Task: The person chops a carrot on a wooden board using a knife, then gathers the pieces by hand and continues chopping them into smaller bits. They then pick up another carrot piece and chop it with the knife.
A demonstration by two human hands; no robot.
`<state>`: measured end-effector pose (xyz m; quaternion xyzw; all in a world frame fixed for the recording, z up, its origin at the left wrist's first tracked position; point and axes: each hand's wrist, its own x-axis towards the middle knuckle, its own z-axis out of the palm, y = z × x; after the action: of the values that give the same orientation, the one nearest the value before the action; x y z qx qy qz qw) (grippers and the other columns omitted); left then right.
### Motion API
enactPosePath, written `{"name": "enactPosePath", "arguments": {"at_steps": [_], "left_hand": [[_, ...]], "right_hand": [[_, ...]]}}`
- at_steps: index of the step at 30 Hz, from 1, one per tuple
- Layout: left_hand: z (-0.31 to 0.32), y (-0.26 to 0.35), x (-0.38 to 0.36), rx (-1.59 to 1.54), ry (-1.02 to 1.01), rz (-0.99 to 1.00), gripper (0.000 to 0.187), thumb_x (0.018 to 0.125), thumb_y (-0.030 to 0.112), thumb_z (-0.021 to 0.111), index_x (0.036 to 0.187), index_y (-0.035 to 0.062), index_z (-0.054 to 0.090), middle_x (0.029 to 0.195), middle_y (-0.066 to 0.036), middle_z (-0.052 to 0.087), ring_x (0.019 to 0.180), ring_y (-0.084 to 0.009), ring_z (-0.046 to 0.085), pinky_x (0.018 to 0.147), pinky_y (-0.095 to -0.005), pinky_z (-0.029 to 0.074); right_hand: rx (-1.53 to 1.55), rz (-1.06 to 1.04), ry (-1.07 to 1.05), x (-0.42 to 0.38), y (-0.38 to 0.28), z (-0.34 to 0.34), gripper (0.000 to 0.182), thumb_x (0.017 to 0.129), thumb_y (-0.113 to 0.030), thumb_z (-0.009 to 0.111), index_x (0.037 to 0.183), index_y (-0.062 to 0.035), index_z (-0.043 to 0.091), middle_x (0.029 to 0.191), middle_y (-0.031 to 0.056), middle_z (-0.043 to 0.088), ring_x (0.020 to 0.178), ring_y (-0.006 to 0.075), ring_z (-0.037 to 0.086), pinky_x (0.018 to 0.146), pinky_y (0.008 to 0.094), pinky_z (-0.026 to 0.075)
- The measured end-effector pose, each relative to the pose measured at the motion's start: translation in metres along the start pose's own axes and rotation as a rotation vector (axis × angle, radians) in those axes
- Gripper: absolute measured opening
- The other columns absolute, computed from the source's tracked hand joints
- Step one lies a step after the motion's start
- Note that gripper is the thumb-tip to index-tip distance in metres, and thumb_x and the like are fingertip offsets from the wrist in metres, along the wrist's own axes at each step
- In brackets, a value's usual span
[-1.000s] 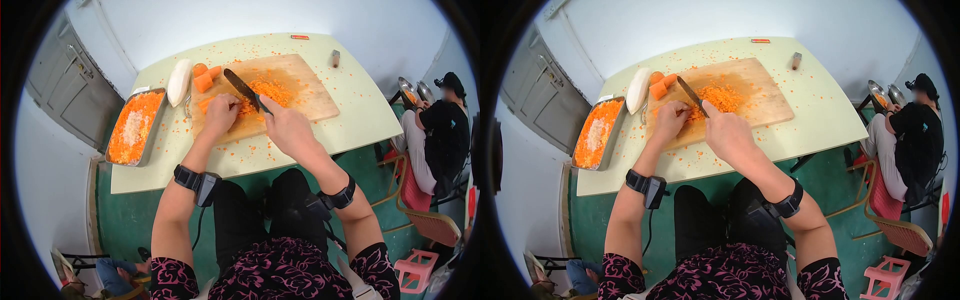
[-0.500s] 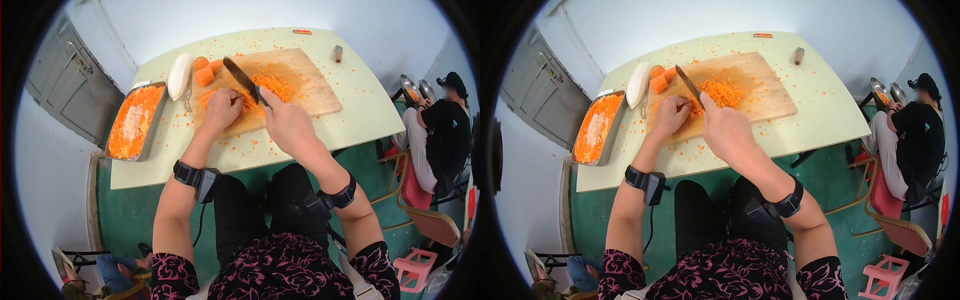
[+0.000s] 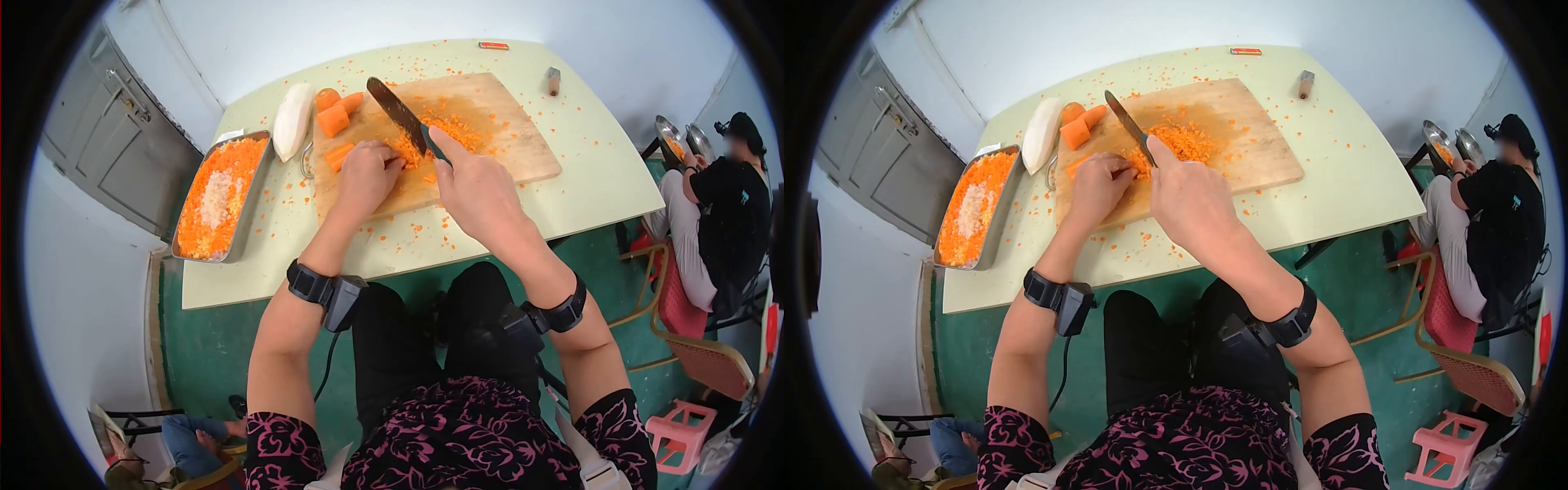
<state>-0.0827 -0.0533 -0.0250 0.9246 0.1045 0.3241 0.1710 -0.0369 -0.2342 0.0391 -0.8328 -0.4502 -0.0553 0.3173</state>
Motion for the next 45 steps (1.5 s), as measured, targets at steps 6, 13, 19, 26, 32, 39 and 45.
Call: {"name": "enactPosePath", "arguments": {"at_steps": [6,13,19,26,32,39,45], "left_hand": [[0.006,0.006,0.0,0.036,0.092,-0.036,0.013,0.071,0.011,0.066,0.078,0.001,0.069,0.078,-0.014,0.064,0.073,-0.029,0.06,0.067,-0.0375,0.047],[0.012,0.003,0.0,0.025,0.146,-0.11,0.014,0.071,0.012,0.066,0.079,-0.0001,0.068,0.078,-0.016,0.065,0.073,-0.0301,0.062,0.068,-0.0367,0.048],[0.013,-0.001,-0.001,-0.035,0.139,-0.108,0.014,0.073,0.011,0.064,0.082,0.0007,0.069,0.077,-0.016,0.065,0.071,-0.0303,0.061,0.068,-0.0363,0.048],[0.01,0.001,-0.003,0.022,0.11,-0.045,0.014,0.074,0.01,0.064,0.081,-0.0002,0.068,0.077,-0.018,0.064,0.074,-0.031,0.06,0.068,-0.0379,0.047],[-0.001,0.013,-0.004,0.035,0.059,-0.015,0.011,0.073,0.009,0.064,0.078,0.0003,0.068,0.076,-0.016,0.063,0.074,-0.0305,0.059,0.068,-0.038,0.047],[0.006,0.006,-0.001,0.029,0.095,0.008,0.01,0.07,0.009,0.067,0.077,0.0007,0.069,0.075,-0.015,0.063,0.073,-0.03,0.058,0.068,-0.0377,0.047],[0.01,0.002,-0.003,0.007,0.133,-0.008,0.011,0.07,0.008,0.067,0.078,0.0011,0.069,0.073,-0.015,0.062,0.072,-0.0306,0.058,0.066,-0.0378,0.047]], "right_hand": [[-0.033,-0.009,0.041,0.001,0.009,0.014,0.038,0.086,-0.014,0.048,0.123,-0.0026,0.05,0.063,0.0181,0.06,0.061,0.0333,0.061,0.059,0.0437,0.048],[-0.072,0.047,0.003,0.001,0.012,0.009,0.038,0.086,-0.014,0.05,0.122,-0.0037,0.051,0.062,0.018,0.06,0.06,0.0339,0.06,0.059,0.0434,0.048],[-0.043,0.004,0.046,0.002,0.011,0.003,0.036,0.086,-0.014,0.05,0.121,-0.0038,0.052,0.063,0.0174,0.06,0.06,0.0334,0.06,0.058,0.0434,0.048],[-0.031,0.012,-0.007,0.001,0.005,0.005,0.036,0.086,-0.015,0.049,0.121,-0.0038,0.052,0.065,0.0169,0.061,0.062,0.0328,0.061,0.059,0.0437,0.048],[-0.016,0.059,-0.013,0.002,0.002,0.003,0.037,0.085,-0.016,0.051,0.122,-0.0106,0.053,0.069,0.0184,0.06,0.064,0.0344,0.059,0.062,0.043,0.048],[-0.044,0.014,0.02,0.001,0.008,0.014,0.036,0.085,-0.015,0.051,0.121,-0.0103,0.053,0.064,0.0185,0.059,0.061,0.0355,0.058,0.059,0.0441,0.047],[-0.043,-0.033,0.019,-0.001,0.003,0.013,0.036,0.086,-0.014,0.049,0.119,-0.0028,0.053,0.062,0.0176,0.06,0.06,0.0334,0.06,0.057,0.0435,0.048]]}}
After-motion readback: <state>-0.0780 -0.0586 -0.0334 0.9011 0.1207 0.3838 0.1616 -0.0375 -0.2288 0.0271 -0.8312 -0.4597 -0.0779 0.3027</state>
